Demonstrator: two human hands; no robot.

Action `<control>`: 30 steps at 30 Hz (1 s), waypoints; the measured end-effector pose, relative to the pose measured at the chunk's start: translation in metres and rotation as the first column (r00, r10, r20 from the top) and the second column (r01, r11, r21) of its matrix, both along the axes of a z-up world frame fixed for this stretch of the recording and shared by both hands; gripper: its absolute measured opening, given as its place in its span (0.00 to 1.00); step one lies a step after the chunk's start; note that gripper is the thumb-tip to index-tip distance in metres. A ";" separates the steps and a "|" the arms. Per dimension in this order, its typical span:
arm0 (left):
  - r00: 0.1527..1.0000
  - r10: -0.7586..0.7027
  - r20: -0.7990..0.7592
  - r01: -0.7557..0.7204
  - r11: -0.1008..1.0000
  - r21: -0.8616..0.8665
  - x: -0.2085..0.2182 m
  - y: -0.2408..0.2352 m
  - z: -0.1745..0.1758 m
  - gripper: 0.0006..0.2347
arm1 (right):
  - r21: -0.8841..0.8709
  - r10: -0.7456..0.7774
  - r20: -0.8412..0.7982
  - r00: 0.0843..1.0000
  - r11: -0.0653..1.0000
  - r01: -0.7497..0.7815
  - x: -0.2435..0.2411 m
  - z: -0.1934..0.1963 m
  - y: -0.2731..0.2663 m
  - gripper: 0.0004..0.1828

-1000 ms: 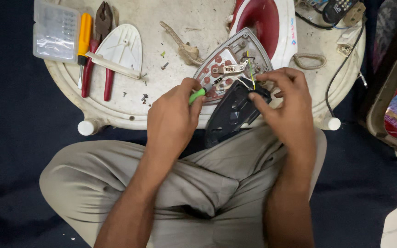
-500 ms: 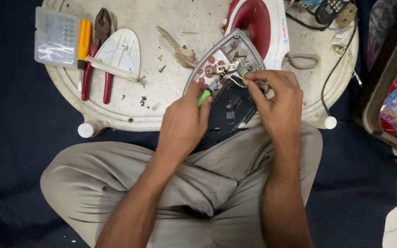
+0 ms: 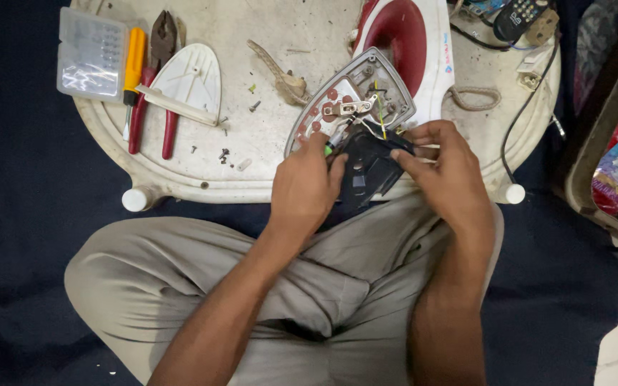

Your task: The person is repairing a disassembled electric iron. They use a screwdriver to tighten screws on the internal wiring and components of the iron's base while sitting on the floor.

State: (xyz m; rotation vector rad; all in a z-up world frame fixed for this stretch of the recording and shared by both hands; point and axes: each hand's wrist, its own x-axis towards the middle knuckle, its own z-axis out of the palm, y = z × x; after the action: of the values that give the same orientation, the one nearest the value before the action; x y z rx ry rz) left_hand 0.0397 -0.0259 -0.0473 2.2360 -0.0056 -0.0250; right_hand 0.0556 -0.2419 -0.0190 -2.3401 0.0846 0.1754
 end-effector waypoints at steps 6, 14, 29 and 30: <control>0.994 0.064 -0.087 -0.069 0.996 -0.054 0.009 0.015 0.005 0.13 | 0.487 -0.210 -0.123 0.970 0.839 0.243 0.005 -0.003 0.002 0.18; 0.884 -0.041 -0.466 -0.325 0.662 -0.675 0.019 0.026 0.000 0.14 | 0.839 -0.290 -0.215 0.933 0.434 0.328 0.005 0.004 0.013 0.11; 0.714 -0.409 -0.568 -0.457 0.343 -0.821 0.011 0.024 0.000 0.17 | 0.613 -0.111 0.155 0.982 0.790 -0.007 0.013 -0.004 0.032 0.22; 0.701 -0.408 -0.585 -0.481 0.335 -0.810 0.011 0.023 0.000 0.20 | 0.558 -0.117 0.187 0.975 0.830 -0.007 0.013 -0.003 0.031 0.21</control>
State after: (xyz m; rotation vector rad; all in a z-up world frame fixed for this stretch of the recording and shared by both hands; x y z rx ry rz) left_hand 0.0508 -0.0028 -0.0469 0.8304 0.3904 -0.7242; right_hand 0.0682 -0.2113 -0.0218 -1.7518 -0.0076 -0.0781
